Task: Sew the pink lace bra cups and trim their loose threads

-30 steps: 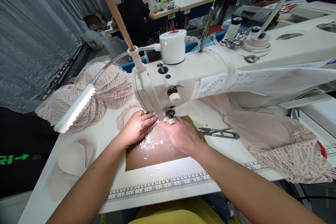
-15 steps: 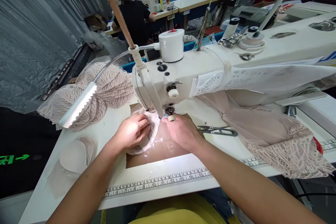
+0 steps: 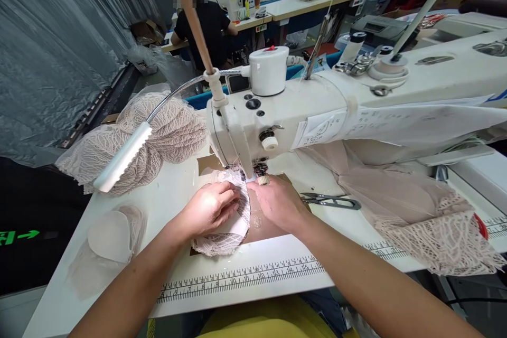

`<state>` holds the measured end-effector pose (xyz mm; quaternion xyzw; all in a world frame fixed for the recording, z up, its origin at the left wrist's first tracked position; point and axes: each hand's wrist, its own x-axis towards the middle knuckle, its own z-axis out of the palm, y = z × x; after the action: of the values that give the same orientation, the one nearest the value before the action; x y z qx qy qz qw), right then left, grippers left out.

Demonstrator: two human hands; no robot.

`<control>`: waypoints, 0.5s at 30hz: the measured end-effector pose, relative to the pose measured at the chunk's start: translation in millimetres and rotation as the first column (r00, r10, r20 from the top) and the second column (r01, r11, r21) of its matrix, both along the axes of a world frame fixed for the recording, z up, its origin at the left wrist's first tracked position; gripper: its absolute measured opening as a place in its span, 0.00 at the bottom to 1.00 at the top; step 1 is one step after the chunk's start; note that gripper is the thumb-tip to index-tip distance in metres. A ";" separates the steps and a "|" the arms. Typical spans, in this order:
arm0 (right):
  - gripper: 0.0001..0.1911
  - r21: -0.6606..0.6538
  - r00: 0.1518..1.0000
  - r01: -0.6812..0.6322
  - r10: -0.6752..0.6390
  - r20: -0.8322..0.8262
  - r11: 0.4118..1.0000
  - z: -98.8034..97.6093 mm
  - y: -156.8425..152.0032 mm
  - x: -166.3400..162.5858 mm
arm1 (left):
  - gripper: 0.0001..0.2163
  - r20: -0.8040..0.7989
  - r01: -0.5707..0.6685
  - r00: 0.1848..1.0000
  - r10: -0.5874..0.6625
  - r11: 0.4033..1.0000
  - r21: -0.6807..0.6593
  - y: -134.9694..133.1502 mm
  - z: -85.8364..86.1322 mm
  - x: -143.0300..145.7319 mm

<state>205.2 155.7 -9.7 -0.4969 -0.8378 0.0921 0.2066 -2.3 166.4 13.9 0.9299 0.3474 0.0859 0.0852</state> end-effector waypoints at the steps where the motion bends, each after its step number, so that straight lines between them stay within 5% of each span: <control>1: 0.19 -0.011 1.000 -0.020 0.020 -0.008 1.000 1.6 -0.8 -0.7 | 0.12 0.013 0.008 1.000 -0.008 1.000 0.005 0.2 -1.3 0.1; 15: 0.16 0.044 0.982 -0.029 0.020 0.189 0.999 2.9 -1.8 -9.2 | 0.19 -0.098 0.023 0.995 -0.015 0.996 0.080 5.2 -7.5 0.5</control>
<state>196.0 153.8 -6.8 -0.4882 -0.8616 0.0275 0.1366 -1.8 171.6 6.4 0.9389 0.3385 0.0537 0.0310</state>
